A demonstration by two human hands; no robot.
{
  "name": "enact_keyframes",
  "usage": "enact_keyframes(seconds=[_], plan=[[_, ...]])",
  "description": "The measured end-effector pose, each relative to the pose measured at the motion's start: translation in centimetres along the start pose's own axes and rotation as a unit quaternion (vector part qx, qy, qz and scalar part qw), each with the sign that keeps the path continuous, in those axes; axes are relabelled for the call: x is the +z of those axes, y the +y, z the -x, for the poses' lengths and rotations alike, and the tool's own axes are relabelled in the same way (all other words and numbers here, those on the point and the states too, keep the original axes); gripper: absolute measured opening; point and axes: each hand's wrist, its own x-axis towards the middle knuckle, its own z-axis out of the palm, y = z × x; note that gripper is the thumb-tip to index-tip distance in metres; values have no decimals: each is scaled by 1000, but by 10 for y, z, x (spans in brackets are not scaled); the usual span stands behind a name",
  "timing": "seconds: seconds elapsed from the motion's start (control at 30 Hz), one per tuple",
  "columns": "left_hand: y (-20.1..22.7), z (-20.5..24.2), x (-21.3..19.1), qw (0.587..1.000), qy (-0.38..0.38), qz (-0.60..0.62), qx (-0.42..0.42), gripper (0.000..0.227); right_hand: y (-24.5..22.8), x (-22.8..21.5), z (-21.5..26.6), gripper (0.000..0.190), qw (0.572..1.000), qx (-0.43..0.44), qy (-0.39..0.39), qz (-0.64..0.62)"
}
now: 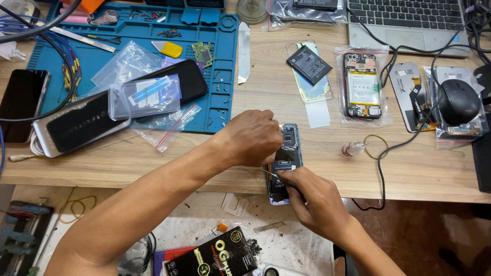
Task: The person uses a screwdriver to remove screws from the back of a disassembled smartphone. They then use a prying tool to lift and remove a metal bracket and a small internal component from the phone's chassis. The person places the removed parts on the workbench.
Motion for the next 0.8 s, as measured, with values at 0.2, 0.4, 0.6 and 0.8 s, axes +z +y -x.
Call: enact_keyframes(seconds=[0.2, 0.4, 0.6, 0.8], plan=[[-4, 2, 0, 999, 30, 28, -25, 17, -1, -1, 0, 27, 1000, 10, 11, -22], [-11, 15, -5, 982, 146, 123, 6, 6, 0, -1, 0, 26, 999, 18, 10, -36], [-5, 25, 2, 965, 227, 130, -6, 7, -1, -2, 0, 26, 999, 14, 13, -40], [-3, 37, 4, 931, 303, 202, -31, 26, 0, -1, 1, 26, 999, 24, 16, -41]])
